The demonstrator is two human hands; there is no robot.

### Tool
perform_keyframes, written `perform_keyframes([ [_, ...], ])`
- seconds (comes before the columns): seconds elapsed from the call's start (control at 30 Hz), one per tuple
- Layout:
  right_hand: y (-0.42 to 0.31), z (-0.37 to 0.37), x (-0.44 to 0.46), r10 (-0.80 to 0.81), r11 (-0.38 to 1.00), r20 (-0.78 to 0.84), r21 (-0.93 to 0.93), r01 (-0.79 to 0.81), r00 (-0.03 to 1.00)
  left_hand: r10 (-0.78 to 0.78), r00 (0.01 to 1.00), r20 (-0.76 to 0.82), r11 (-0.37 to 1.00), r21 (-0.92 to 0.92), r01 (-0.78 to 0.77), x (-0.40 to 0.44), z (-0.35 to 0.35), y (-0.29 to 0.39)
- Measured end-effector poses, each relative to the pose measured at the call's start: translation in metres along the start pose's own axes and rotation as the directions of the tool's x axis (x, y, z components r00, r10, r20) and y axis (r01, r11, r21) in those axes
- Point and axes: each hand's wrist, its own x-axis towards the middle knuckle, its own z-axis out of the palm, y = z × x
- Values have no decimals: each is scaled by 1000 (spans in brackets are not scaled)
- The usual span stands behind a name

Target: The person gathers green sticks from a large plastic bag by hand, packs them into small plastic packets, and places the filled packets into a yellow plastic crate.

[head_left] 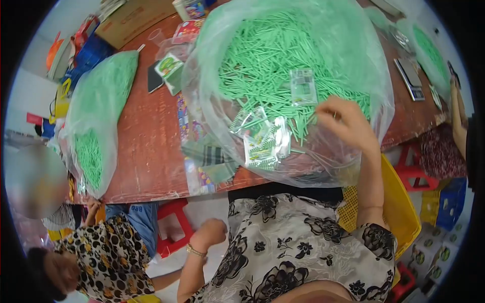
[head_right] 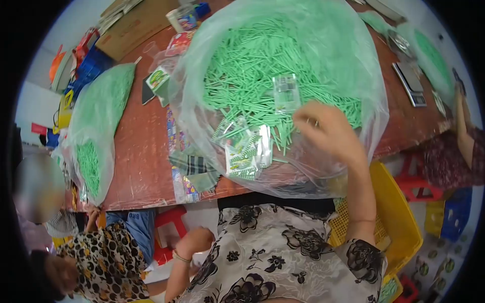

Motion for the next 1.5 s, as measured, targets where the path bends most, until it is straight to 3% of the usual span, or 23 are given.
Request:
perform_keyframes([
  [0.07, 36, 4, 24, 6, 977, -275, -204, -64, 961, 228, 970, -84, 962, -136, -238, -8, -76, 24],
  [0.17, 85, 26, 55, 69, 970, -367, -191, -148, 928, 470, 852, -230, 758, -389, -524, -4, -163, 66],
  [0.2, 92, 32, 64, 114, 984, -324, -92, -151, 939, 469, 820, -327, 704, -422, -571, 2, -181, 77],
  [0.27, 95, 37, 76, 122, 982, -377, -88, -167, 918, 396, 881, -260, 691, -547, -472, 30, -221, 85],
  [0.4, 94, 42, 78, 110, 993, -358, 69, -91, 927, 128, 529, -839, 644, -335, -688, 121, -248, 92],
  [0.47, 88, 36, 70, 78, 957, -330, 290, 23, 941, 57, 453, -890, 603, -331, -726, 156, -257, 92],
  [0.53, 76, 34, 62, 55, 949, -341, 311, 58, 939, 43, 424, -904, 595, -318, -738, 171, -262, 98],
  [0.6, 67, 33, 54, 99, 783, -260, 616, 86, 961, 46, 311, -949, 680, -199, -706, 177, -265, 112],
  [0.63, 61, 32, 49, 84, 719, -208, 690, 85, 974, 21, 328, -944, 528, -268, -806, 184, -263, 120],
  [0.67, 54, 33, 45, 92, 719, -211, 690, 81, 973, 26, 334, -942, 525, -271, -807, 182, -263, 123],
  [0.73, 42, 39, 38, 63, 625, -213, 770, 128, 975, 135, 660, -739, 164, -640, -750, 171, -263, 133],
  [0.8, 38, 37, 26, 66, 551, -252, 816, 175, 966, 110, 614, -781, 424, -522, -740, 156, -254, 144],
  [0.83, 29, 27, 15, 24, 681, -298, 704, 202, 954, 157, 603, -782, 564, -430, -705, 154, -249, 144],
  [0.9, 17, 6, -21, 69, 793, -346, 589, 159, 936, 322, 542, -777, 616, -263, -743, 147, -237, 163],
  [0.97, 11, -23, -61, -26, 919, -184, 383, 96, 982, 484, 526, -700, 645, -121, -754, 133, -233, 192],
  [1.03, 11, -42, -117, -20, 948, -370, 288, 135, 929, 645, 334, -688, 590, 170, -789, 129, -220, 215],
  [1.1, 25, -57, -180, 203, 890, -495, 453, 52, 845, 693, 363, -623, 576, 176, -798, 135, -207, 219],
  [1.17, 55, -58, -242, 425, 887, -674, 442, -132, 604, 751, 207, -627, 528, 382, -759, 149, -198, 223],
  [1.23, 111, -51, -304, 523, 844, -744, 386, -372, 416, 777, 258, -574, 551, 424, -718, 157, -192, 228],
  [1.3, 180, -19, -363, 643, 659, -691, 278, -699, 331, 785, 420, -454, 619, 554, -557, 160, -187, 233],
  [1.37, 258, 45, -405, 623, 589, -698, 124, -798, 352, 766, 480, -427, 642, 538, -546, 171, -175, 230],
  [1.43, 321, 113, -431, 816, 369, -510, 98, -924, 272, 738, 511, -441, 671, 558, -487, 177, -168, 231],
  [1.5, 365, 187, -446, 879, 285, -398, -5, -958, 263, 716, 530, -455, 694, 547, -468, 183, -157, 224],
])
